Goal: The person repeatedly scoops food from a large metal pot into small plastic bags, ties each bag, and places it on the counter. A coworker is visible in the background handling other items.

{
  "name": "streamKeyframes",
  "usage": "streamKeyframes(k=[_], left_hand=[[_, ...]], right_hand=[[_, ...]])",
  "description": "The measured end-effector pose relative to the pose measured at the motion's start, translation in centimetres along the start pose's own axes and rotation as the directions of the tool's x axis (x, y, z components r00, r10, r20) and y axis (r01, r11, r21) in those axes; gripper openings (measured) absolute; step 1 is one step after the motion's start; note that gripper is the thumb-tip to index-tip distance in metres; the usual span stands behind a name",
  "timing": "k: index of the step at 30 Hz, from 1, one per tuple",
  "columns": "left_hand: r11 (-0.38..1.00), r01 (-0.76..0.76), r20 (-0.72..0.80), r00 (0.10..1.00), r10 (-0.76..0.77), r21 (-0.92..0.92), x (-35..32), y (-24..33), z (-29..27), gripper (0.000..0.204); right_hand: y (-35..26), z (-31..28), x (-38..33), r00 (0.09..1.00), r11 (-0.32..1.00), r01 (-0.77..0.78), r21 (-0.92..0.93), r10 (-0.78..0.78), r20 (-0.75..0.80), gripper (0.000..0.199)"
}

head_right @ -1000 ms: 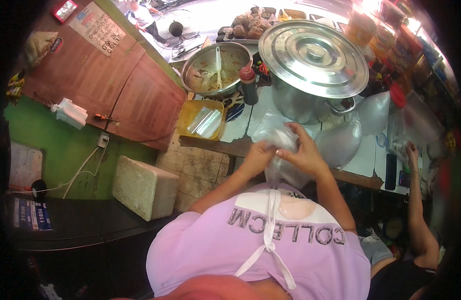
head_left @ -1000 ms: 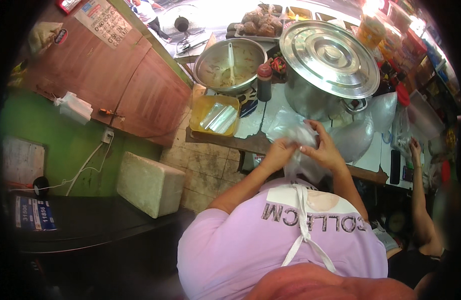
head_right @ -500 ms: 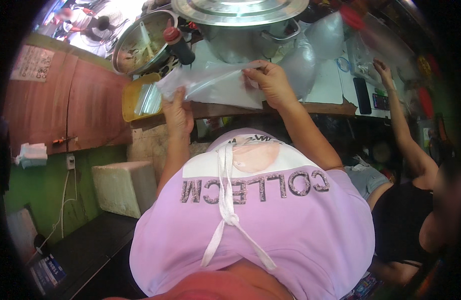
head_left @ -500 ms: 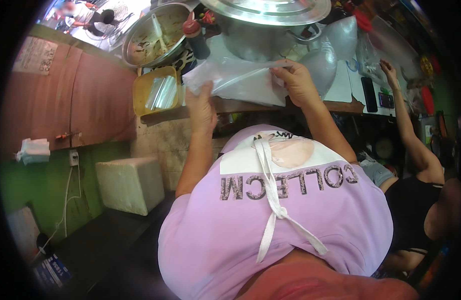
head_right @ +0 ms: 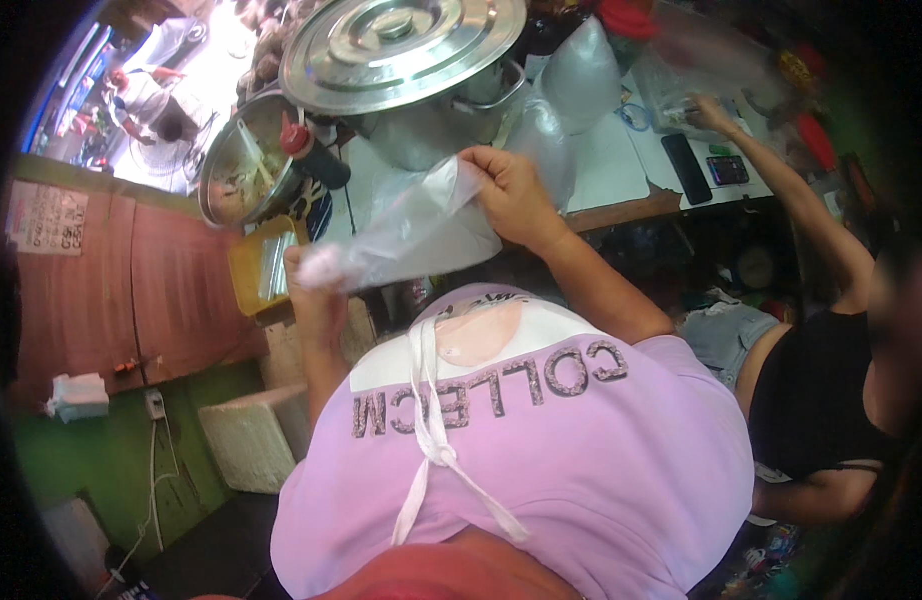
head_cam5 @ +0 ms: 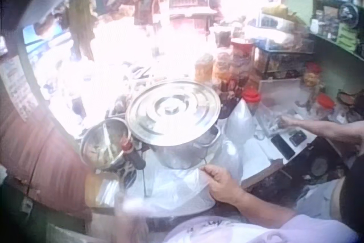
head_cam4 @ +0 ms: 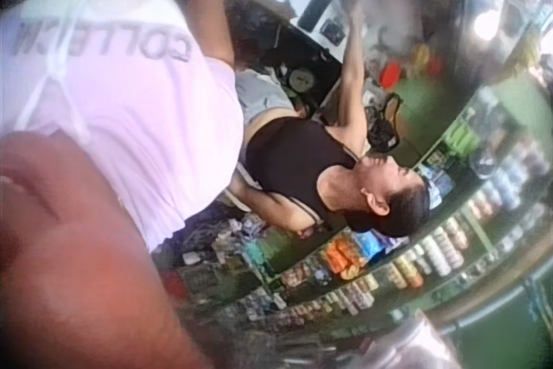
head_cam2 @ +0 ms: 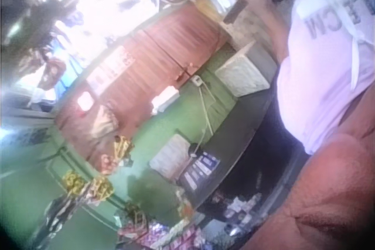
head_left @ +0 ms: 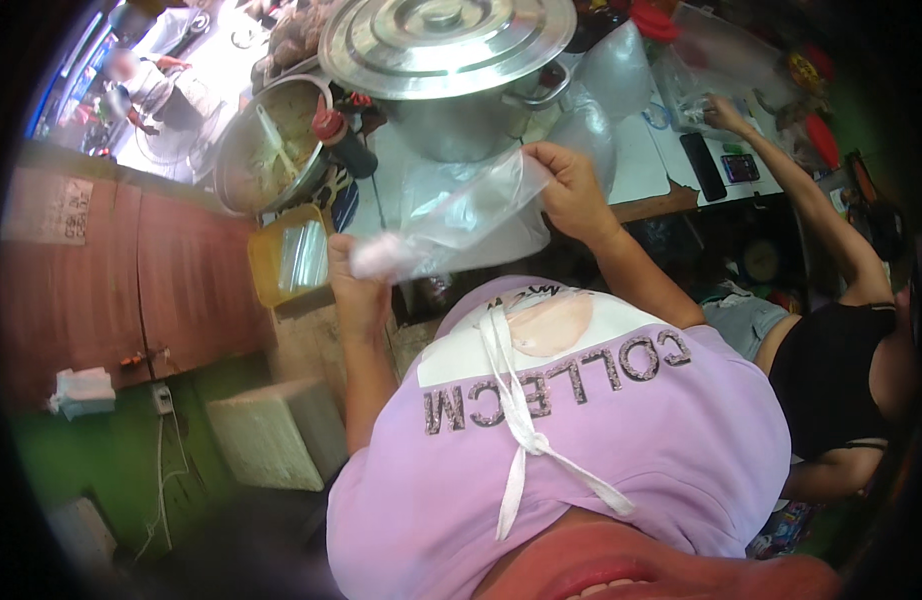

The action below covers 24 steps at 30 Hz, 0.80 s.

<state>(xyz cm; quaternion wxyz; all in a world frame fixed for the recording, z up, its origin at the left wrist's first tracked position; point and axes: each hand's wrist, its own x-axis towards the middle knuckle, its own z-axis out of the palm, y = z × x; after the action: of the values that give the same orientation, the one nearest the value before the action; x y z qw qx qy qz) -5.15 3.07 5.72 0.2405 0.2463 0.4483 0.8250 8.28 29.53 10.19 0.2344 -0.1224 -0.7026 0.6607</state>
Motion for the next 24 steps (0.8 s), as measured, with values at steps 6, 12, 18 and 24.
streamKeyframes(k=[6,12,18,24], left_hand=[[0.942,0.200,0.059,0.973,-0.223,0.271,-1.8,2.0,1.0,0.049],[0.978,0.062,-0.050,0.996,-0.073,-0.201,-2.1,2.8,3.4,0.055],[0.996,0.014,-0.141,0.990,-0.026,-0.082,-1.9,2.6,0.1,0.044],[0.963,-0.182,0.045,0.980,0.195,-0.197,-5.7,6.7,-10.0,0.019]], right_hand=[[-2.3,-0.1,-0.2,0.979,0.973,0.200,-0.116,-0.203,-0.011,0.028],[-3.4,0.8,-0.1,0.943,0.924,0.318,-0.212,-0.331,-0.027,0.033],[-5.4,-0.1,-0.1,0.886,0.861,0.431,-0.271,-0.461,-0.054,0.024],[-7.3,-0.4,-0.2,0.926,0.920,0.371,-0.129,-0.376,-0.016,0.017]])
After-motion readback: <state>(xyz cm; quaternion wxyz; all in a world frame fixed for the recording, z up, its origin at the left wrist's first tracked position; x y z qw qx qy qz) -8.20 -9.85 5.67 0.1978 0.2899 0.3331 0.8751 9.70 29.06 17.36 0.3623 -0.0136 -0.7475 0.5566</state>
